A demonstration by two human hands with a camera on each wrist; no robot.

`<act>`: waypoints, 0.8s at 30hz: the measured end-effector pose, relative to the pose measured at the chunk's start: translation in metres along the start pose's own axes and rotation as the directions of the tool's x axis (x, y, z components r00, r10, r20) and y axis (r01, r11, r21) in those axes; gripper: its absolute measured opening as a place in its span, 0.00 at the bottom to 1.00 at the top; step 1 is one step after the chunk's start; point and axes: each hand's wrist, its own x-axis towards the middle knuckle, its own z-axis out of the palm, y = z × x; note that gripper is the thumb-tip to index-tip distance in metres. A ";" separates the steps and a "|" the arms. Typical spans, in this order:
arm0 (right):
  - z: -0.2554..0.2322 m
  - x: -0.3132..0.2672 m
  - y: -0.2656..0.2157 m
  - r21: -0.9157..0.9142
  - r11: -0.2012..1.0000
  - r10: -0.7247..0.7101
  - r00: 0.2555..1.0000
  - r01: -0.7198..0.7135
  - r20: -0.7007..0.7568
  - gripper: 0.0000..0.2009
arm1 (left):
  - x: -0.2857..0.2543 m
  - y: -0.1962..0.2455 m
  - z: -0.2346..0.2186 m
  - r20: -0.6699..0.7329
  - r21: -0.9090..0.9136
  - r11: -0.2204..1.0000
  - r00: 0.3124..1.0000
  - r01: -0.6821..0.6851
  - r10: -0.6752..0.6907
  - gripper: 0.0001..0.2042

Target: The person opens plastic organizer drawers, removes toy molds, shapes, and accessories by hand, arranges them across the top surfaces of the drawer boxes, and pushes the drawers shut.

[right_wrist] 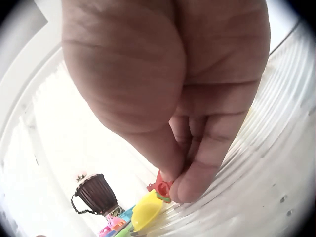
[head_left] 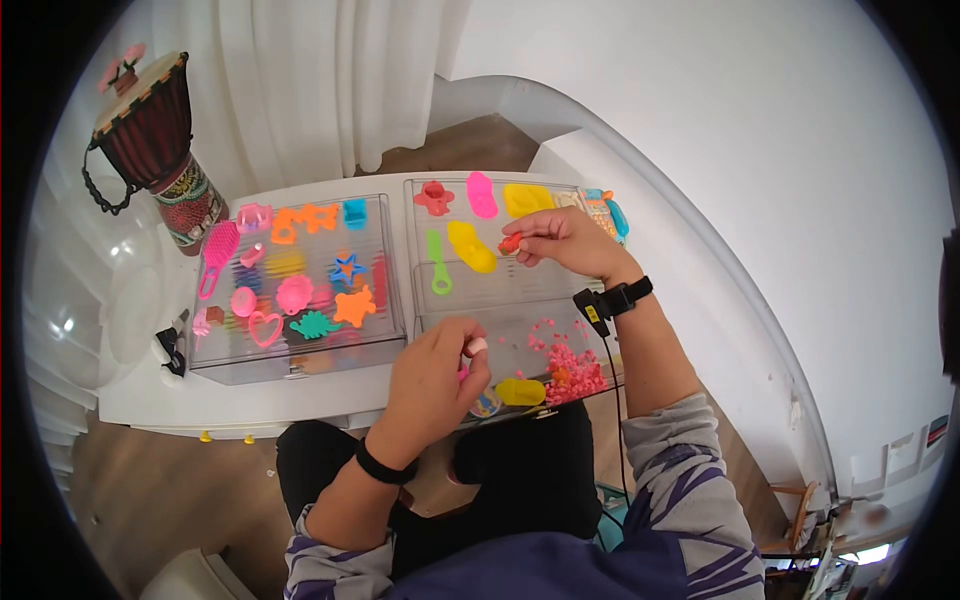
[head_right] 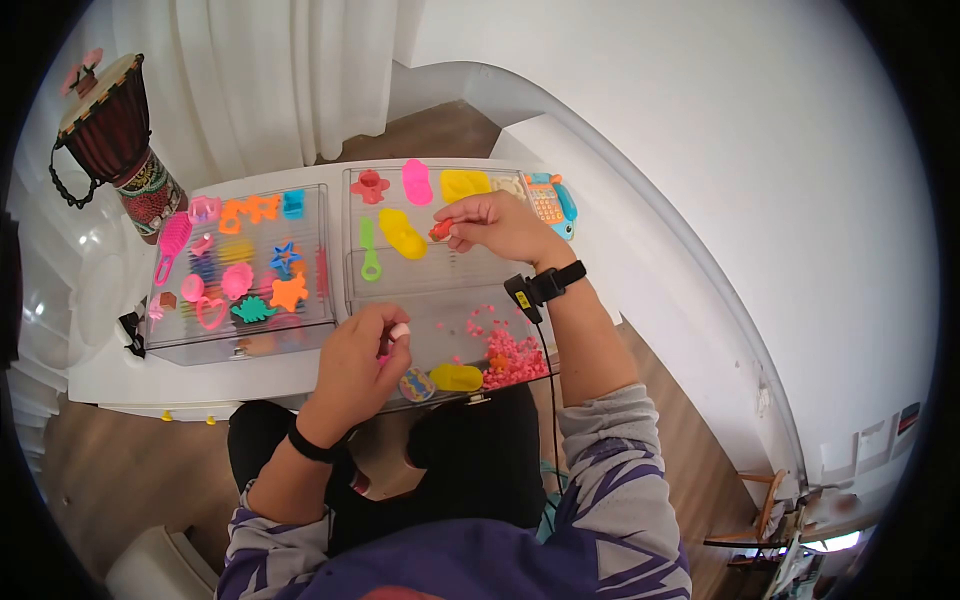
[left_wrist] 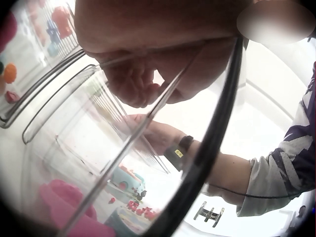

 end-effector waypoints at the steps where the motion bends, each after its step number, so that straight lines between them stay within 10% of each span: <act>1: -0.001 0.002 0.004 -0.003 1.000 0.000 1.000 0.000 0.000 0.17 | 0.001 0.000 0.000 -0.001 -0.004 1.000 1.000 -0.002 0.002 0.12; 24: 0.006 0.008 0.018 0.158 0.986 -0.039 0.993 0.056 -0.107 0.10 | 0.001 0.006 0.002 0.007 0.029 1.000 1.000 0.004 -0.004 0.13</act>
